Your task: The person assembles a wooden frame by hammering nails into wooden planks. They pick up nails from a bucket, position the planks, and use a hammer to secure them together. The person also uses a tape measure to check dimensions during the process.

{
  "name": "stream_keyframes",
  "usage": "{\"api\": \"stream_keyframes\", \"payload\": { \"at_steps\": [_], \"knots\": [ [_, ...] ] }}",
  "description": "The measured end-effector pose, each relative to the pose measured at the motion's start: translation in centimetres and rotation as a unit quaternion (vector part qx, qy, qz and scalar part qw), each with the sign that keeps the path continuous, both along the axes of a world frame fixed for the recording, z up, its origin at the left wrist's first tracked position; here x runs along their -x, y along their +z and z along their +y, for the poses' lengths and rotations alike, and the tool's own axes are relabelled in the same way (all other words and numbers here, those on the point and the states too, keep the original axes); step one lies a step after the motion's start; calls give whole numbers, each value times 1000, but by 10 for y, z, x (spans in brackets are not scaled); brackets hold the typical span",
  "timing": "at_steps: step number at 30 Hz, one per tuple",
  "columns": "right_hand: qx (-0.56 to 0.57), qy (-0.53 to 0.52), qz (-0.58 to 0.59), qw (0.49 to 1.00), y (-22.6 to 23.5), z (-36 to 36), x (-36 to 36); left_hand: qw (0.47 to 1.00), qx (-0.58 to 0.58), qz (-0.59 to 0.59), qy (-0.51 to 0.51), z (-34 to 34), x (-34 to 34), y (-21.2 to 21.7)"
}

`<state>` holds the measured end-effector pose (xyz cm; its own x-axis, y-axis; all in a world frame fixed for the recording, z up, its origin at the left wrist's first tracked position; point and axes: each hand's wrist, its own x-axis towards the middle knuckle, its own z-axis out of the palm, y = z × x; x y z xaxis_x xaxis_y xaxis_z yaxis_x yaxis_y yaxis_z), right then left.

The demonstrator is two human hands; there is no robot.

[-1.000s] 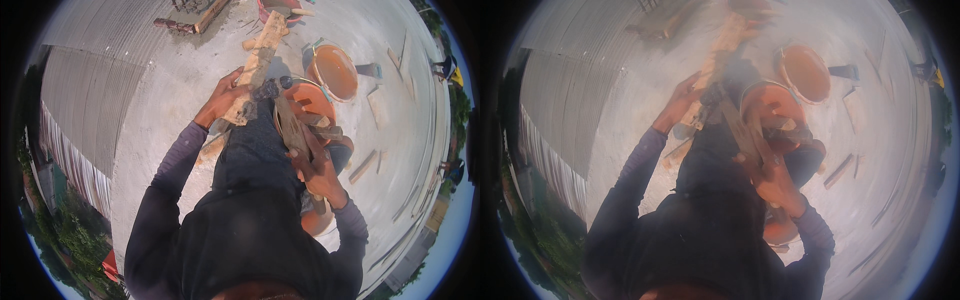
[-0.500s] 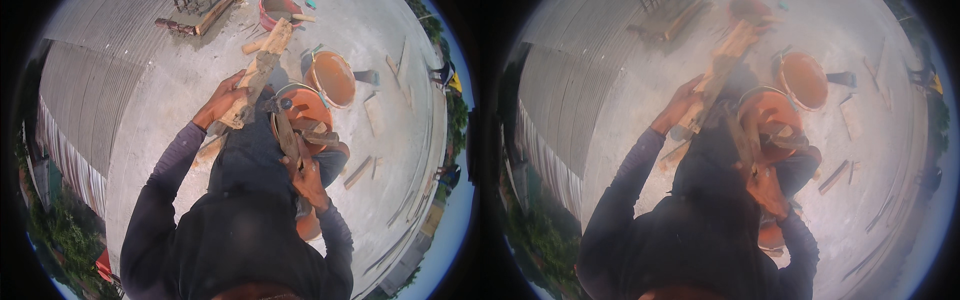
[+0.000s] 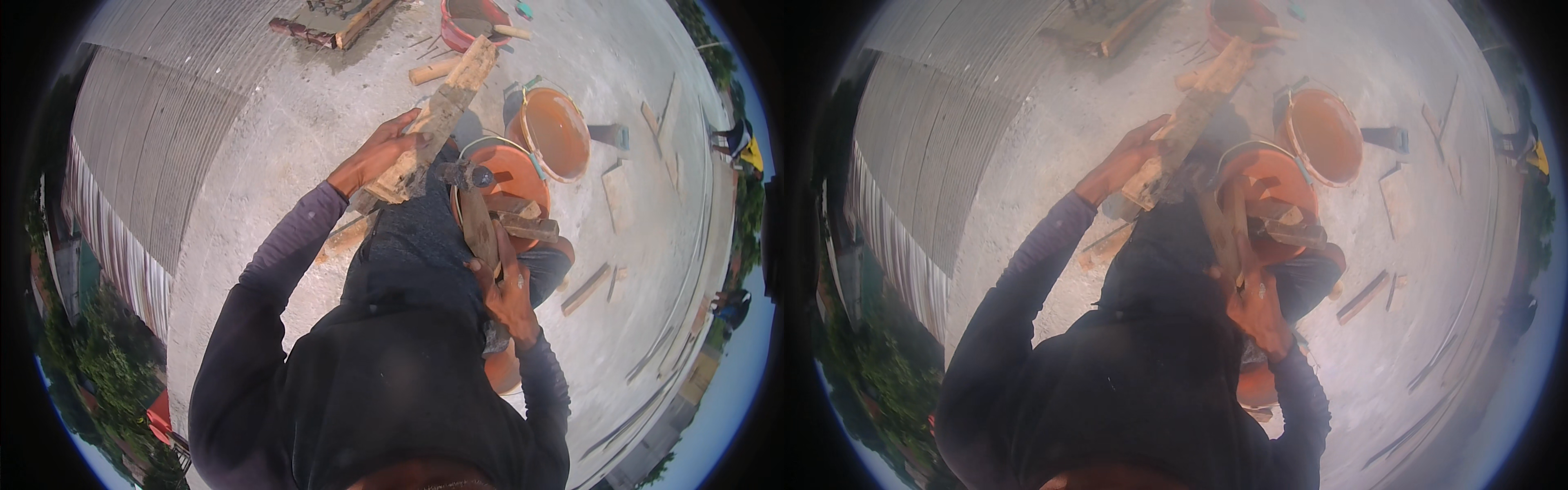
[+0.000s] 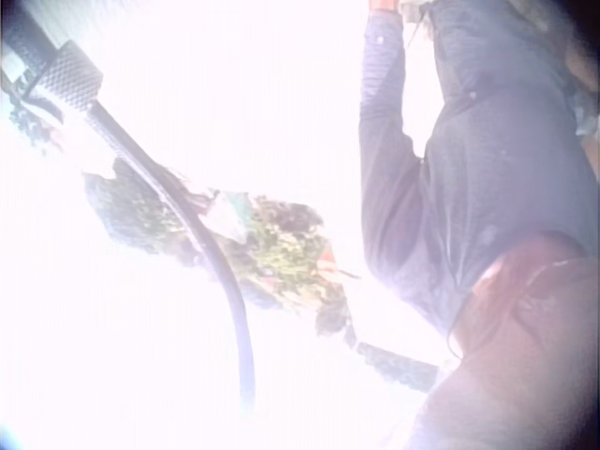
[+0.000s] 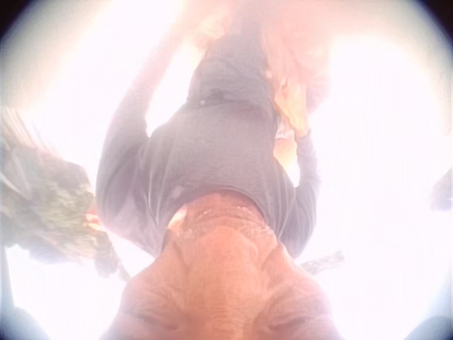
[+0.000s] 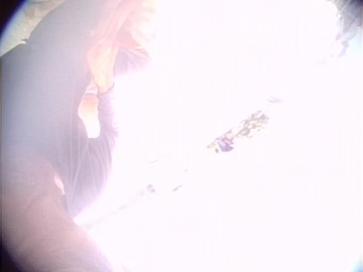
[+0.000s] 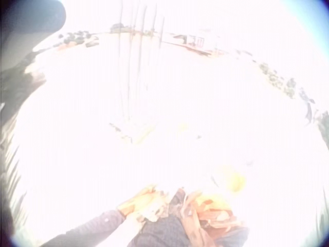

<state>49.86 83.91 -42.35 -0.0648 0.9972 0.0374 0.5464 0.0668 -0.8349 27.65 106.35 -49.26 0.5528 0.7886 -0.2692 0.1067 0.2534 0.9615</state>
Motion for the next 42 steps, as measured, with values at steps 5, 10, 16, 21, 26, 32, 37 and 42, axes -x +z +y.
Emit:
{"api": "stream_keyframes", "payload": {
  "at_steps": [5, 10, 16, 21, 26, 32, 37, 42],
  "knots": [
    [47, 18, 2, 999, 18, 1, 5, 999, -3, -25, 26, -1, 0, 2],
    [57, 18, -1, 998, 37, -3, 9, 999, 30, -22, 20, 1, 1, -2],
    [5, 64, -81, 995, 24, -1, 18, 997, -15, -66, 32, 1, -1, -9],
    [22, 62, -120, 991, 11, 5, 14, 997, 1, -71, 20, 1, 0, -11],
    [43, 7, 107, 993, 28, -20, -6, 998, 17, -57, 5, 1, 2, -9],
    [-18, 75, -162, 984, 12, 19, 5, 999, -11, -34, 42, 5, -3, -5],
    [-37, -2, -62, 997, 38, -4, -1, 999, -2, -33, 29, 3, -1, -10],
    [-33, 60, 73, 995, 24, -2, 2, 999, -10, -33, 36, 1, 1, -9]
  ]
}}
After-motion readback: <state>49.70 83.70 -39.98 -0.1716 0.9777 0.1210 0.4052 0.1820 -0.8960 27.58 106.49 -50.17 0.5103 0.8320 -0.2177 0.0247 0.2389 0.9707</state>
